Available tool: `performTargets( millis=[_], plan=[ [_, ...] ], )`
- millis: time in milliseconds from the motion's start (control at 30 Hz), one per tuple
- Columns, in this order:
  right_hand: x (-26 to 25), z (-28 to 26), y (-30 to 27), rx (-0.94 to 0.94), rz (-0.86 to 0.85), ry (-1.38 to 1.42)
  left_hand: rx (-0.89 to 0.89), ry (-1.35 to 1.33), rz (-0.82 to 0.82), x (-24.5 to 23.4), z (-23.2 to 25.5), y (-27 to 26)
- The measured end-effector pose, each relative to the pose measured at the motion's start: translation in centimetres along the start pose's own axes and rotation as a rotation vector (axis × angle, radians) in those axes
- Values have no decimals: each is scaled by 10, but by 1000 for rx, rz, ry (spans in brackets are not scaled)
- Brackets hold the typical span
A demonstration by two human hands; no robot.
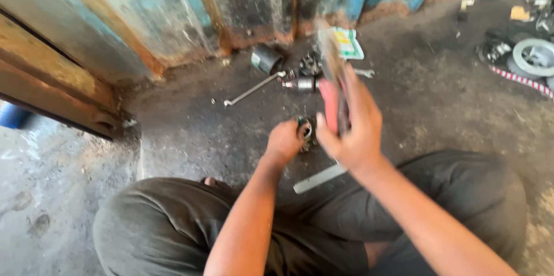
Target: The person sits on the floor and uses pliers to remove a small metal ring from a cylindrical mechanical component. They then use a screwdriver to manipulate the internal parts of the component and continue to use the pliers to adjust or remove additional small pieces.
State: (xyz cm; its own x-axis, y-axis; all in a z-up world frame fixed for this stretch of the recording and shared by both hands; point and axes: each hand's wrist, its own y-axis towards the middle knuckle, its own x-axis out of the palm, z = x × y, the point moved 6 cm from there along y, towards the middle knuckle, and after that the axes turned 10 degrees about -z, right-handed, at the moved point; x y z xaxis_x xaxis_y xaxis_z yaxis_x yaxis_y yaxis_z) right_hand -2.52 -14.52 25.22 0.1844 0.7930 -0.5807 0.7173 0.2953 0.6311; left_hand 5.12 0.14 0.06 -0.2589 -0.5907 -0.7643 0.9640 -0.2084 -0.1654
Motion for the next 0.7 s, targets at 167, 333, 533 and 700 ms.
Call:
performTargets(
  millis=[167, 333, 533, 700],
  plan=[
    [46, 27, -43, 670, -786, -448, 75, -84, 19, -13, 12, -8],
    [3, 4, -25, 97, -11, 19, 8, -15, -24, -7, 12, -14],
    [32, 33, -23, 431, -410, -120, 84, -26, 9, -15, 17, -1],
    [4, 23, -4, 184, -147, 6, 86, -70, 41, -19, 18, -13]
  ],
)
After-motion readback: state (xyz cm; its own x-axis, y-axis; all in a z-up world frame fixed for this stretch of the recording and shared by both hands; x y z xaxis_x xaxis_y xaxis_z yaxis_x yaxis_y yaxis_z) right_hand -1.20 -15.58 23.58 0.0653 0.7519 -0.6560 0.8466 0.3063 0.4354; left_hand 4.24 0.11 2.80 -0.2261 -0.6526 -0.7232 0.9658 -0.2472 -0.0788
